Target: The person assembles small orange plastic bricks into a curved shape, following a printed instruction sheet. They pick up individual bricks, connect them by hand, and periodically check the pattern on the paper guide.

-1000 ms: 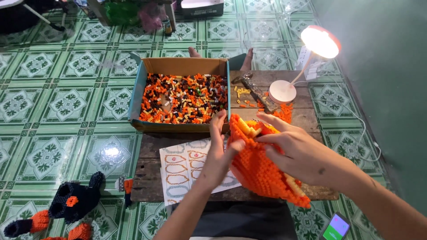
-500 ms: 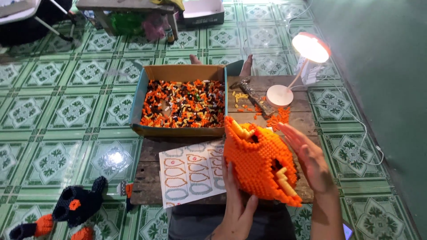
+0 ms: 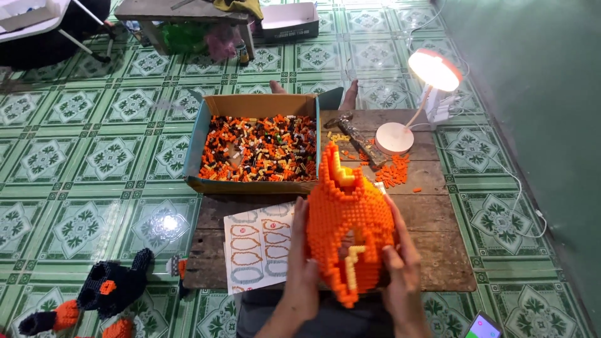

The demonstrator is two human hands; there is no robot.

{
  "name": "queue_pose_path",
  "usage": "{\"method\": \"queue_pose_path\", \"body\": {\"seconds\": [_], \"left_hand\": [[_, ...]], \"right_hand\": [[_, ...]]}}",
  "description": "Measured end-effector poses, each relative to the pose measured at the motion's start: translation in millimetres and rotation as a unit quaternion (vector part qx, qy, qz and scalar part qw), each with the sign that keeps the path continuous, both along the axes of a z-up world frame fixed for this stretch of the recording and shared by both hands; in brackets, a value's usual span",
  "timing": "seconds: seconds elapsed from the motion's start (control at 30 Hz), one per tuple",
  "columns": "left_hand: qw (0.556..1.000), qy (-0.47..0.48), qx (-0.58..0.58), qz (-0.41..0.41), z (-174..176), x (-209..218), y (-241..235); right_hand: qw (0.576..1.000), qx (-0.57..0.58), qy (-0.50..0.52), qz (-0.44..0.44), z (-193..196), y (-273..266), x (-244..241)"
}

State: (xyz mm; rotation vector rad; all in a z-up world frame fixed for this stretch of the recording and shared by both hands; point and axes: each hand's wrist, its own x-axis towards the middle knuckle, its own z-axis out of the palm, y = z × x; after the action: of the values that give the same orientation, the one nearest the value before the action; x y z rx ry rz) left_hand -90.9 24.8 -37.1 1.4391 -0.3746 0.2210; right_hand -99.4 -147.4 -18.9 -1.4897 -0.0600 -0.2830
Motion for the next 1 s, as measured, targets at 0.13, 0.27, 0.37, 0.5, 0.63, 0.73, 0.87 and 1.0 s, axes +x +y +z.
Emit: {"method": "queue_pose_path", "body": {"seconds": [0.13, 0.27, 0.37, 0.5, 0.63, 0.73, 0.87, 1.0], "left_hand": [[0.999, 0.032, -0.003, -0.006, 3, 7, 22], [0.994, 0.096, -0.031, -0.042, -13, 19, 37], [0.987, 0.157, 0.007, -0.043, -1, 34, 43], [0.969, 0.151, 0.195, -0.002, 39, 70, 54], [0.968, 0.145, 0.197, -0.052, 83, 116, 45], [0.949, 0.195, 0.219, -0.116, 95, 138, 38], [0.925, 0.275, 0.200, -0.171, 89, 154, 35], [0.914, 0.321, 0.171, -0.177, 90, 153, 34]], "right_hand": [[0.999, -0.011, -0.043, -0.014, -30, 16, -6], [0.999, -0.044, -0.018, -0.006, -36, 28, -8], [0.997, -0.067, -0.035, 0.004, -41, 30, -10], [0.996, -0.085, -0.037, 0.014, -44, 27, -9], [0.994, -0.100, -0.043, 0.008, -49, 27, -8], [0.995, -0.091, -0.037, 0.012, -49, 26, -8], [0.994, -0.092, -0.052, 0.018, -51, 25, -7], [0.994, -0.093, -0.044, 0.024, -52, 23, -7]]}}
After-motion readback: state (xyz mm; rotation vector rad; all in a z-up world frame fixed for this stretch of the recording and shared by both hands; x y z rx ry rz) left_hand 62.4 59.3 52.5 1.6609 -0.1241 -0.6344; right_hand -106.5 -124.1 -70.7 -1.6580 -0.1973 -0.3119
